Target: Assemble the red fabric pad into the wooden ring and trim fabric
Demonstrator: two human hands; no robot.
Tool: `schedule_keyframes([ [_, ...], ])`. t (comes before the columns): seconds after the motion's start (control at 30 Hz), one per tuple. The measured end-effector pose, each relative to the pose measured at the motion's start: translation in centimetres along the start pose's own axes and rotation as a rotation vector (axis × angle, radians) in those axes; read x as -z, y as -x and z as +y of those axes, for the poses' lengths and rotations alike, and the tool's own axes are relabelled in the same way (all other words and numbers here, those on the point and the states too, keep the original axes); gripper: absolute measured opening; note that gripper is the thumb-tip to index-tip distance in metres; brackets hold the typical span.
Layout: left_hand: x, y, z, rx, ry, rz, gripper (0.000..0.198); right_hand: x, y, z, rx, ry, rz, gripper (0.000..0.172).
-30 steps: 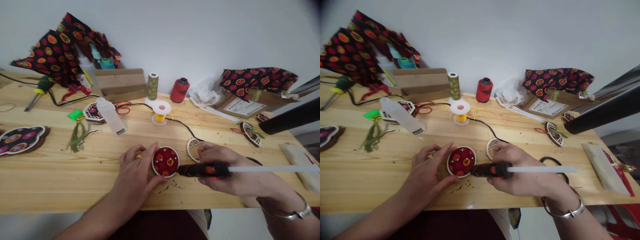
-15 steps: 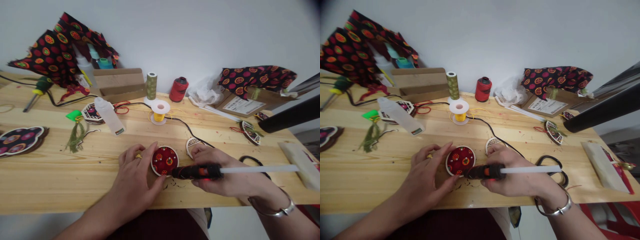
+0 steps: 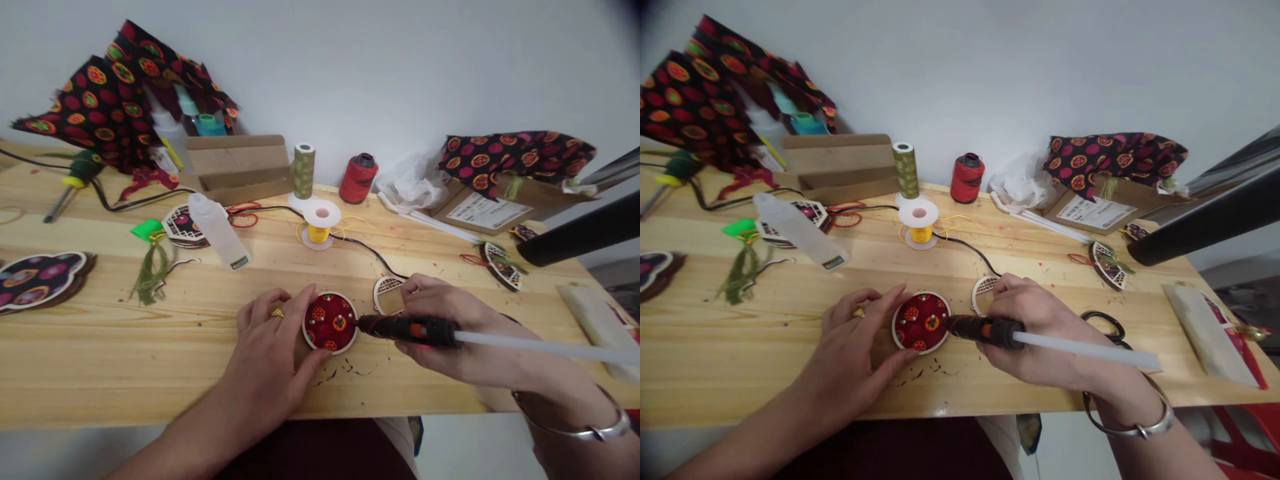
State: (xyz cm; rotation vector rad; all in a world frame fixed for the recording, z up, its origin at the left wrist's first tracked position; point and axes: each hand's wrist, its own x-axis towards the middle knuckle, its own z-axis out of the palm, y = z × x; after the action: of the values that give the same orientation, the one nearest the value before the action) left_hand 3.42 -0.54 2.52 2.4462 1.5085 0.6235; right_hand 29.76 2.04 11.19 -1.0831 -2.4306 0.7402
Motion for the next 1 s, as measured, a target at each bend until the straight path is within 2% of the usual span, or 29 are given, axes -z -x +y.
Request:
schedule_keyframes([
  [0.27,-0.2,0.0,-0.1,0.006,-0.033,0.007,0.072,-0.4,0.2,-0.4,0.091,0.003,0.024,0.021],
  [0.5,-0.3,-0.1,-0.3,-0.001,-0.035,0.005,0.077,0.1,-0.1,-0.5,0.088,0.093,0.019,0.022],
  [0.73,-0.5,-0.2,-0.4,-0.013,-0.045,0.028,0.083,-0.7,0.1,-1.1,0.010,0.000,-0.055,0.022],
  [0.9,-0.7,-0.2,-0.5,-0.005,-0.054,0.033,0.086,-1.8,-0.4,-0.7,0.012,-0.130,0.000,0.024],
  [1.0,-0.7,-0.2,-0.5,-0.011,-0.058,0.037,0.085,-2.3,-0.4,-0.4,-0.008,-0.174,-0.025,0.023],
])
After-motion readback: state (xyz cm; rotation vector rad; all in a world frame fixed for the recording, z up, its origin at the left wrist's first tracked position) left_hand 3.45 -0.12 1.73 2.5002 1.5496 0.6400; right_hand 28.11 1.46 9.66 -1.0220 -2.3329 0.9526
